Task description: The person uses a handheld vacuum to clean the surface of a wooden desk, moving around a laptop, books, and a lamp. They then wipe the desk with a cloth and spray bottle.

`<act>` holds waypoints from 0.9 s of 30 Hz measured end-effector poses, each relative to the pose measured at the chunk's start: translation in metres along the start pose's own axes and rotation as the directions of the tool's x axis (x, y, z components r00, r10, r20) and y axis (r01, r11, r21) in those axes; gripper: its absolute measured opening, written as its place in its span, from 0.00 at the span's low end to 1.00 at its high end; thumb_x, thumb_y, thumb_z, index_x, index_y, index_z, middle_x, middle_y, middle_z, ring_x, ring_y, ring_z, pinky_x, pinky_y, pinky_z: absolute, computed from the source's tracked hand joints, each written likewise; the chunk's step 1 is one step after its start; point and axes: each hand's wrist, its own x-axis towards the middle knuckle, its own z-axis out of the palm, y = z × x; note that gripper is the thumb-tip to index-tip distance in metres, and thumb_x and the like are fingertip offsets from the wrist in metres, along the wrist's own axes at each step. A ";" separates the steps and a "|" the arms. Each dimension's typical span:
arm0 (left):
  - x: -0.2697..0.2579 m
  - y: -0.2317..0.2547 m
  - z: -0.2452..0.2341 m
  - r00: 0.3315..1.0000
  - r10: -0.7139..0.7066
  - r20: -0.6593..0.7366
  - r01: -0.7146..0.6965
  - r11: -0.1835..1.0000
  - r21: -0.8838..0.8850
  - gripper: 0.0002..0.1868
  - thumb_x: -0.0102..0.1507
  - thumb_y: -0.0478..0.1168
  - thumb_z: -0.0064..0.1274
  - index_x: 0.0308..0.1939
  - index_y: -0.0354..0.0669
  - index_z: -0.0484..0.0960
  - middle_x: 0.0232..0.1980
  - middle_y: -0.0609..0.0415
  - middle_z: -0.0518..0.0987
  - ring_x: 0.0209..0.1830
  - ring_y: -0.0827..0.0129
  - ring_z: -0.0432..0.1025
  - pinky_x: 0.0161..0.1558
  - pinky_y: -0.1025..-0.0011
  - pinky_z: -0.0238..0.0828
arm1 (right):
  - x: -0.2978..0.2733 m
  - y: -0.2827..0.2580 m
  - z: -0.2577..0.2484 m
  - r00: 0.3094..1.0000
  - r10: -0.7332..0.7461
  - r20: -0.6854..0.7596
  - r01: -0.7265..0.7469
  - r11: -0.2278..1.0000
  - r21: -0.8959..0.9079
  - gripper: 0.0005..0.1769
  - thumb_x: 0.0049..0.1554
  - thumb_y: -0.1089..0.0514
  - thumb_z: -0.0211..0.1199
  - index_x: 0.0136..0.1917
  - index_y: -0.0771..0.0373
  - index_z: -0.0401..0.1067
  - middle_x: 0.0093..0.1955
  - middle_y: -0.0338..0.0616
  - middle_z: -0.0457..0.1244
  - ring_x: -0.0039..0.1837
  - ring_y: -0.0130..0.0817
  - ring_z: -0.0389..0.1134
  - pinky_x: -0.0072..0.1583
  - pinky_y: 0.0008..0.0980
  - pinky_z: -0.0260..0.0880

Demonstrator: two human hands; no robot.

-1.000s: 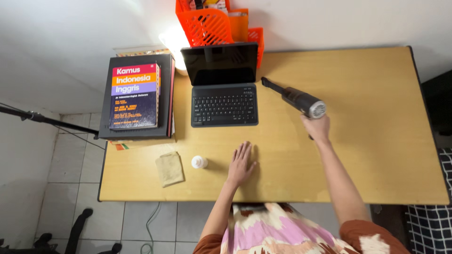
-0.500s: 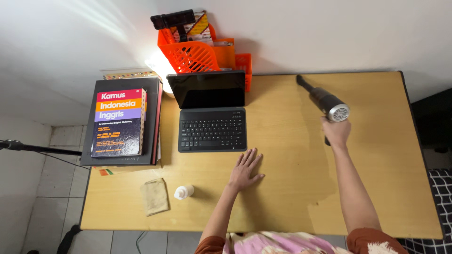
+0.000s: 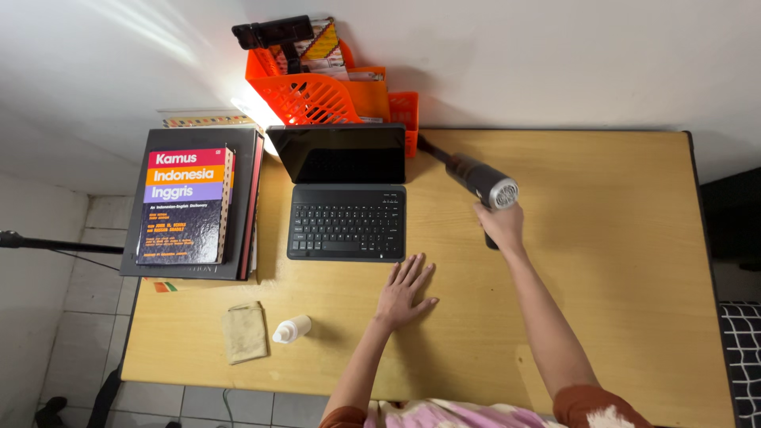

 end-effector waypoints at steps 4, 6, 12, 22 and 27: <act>0.003 -0.002 0.003 1.000 0.007 0.006 -0.007 1.000 0.015 0.45 0.66 0.69 0.39 0.83 0.60 0.47 0.86 0.55 0.41 0.85 0.63 0.34 0.80 0.57 0.26 | -0.034 0.030 -0.042 1.000 -0.024 0.014 0.025 0.991 -0.130 0.15 0.47 0.53 0.73 0.41 0.66 0.76 0.31 0.44 0.69 0.33 0.30 0.71 0.38 0.35 0.70; 0.001 -0.005 0.007 1.000 0.019 -0.017 -0.019 1.000 0.006 0.44 0.68 0.68 0.39 0.83 0.60 0.48 0.86 0.54 0.41 0.86 0.62 0.34 0.81 0.57 0.26 | -0.040 0.056 -0.069 0.996 0.089 -0.025 -0.092 0.985 -0.148 0.15 0.48 0.53 0.73 0.43 0.65 0.76 0.31 0.45 0.68 0.32 0.33 0.70 0.37 0.38 0.69; 0.000 -0.006 0.012 0.998 0.033 -0.052 -0.032 0.999 0.030 0.43 0.67 0.67 0.41 0.82 0.59 0.49 0.86 0.53 0.43 0.85 0.61 0.34 0.80 0.56 0.26 | 0.009 0.129 -0.147 0.858 -0.056 -0.510 0.039 0.998 -0.042 0.11 0.53 0.57 0.70 0.46 0.66 0.76 0.34 0.41 0.68 0.37 0.29 0.70 0.42 0.34 0.69; -0.015 -0.018 0.054 0.982 0.068 -0.178 -0.065 0.998 0.022 0.40 0.69 0.60 0.44 0.82 0.55 0.53 0.85 0.50 0.46 0.85 0.57 0.38 0.80 0.50 0.31 | -0.141 0.124 -0.103 0.999 0.011 0.042 -0.006 0.993 -0.114 0.17 0.46 0.55 0.74 0.45 0.67 0.77 0.33 0.47 0.69 0.34 0.32 0.70 0.40 0.34 0.70; -0.057 -0.027 0.058 0.982 0.099 -0.163 -0.102 0.995 -0.006 0.37 0.69 0.53 0.48 0.80 0.52 0.55 0.85 0.49 0.48 0.85 0.55 0.40 0.79 0.48 0.34 | -0.189 0.124 -0.119 0.959 0.075 -0.272 -0.084 0.996 -0.018 0.12 0.52 0.56 0.71 0.44 0.69 0.79 0.35 0.45 0.69 0.36 0.29 0.69 0.40 0.33 0.68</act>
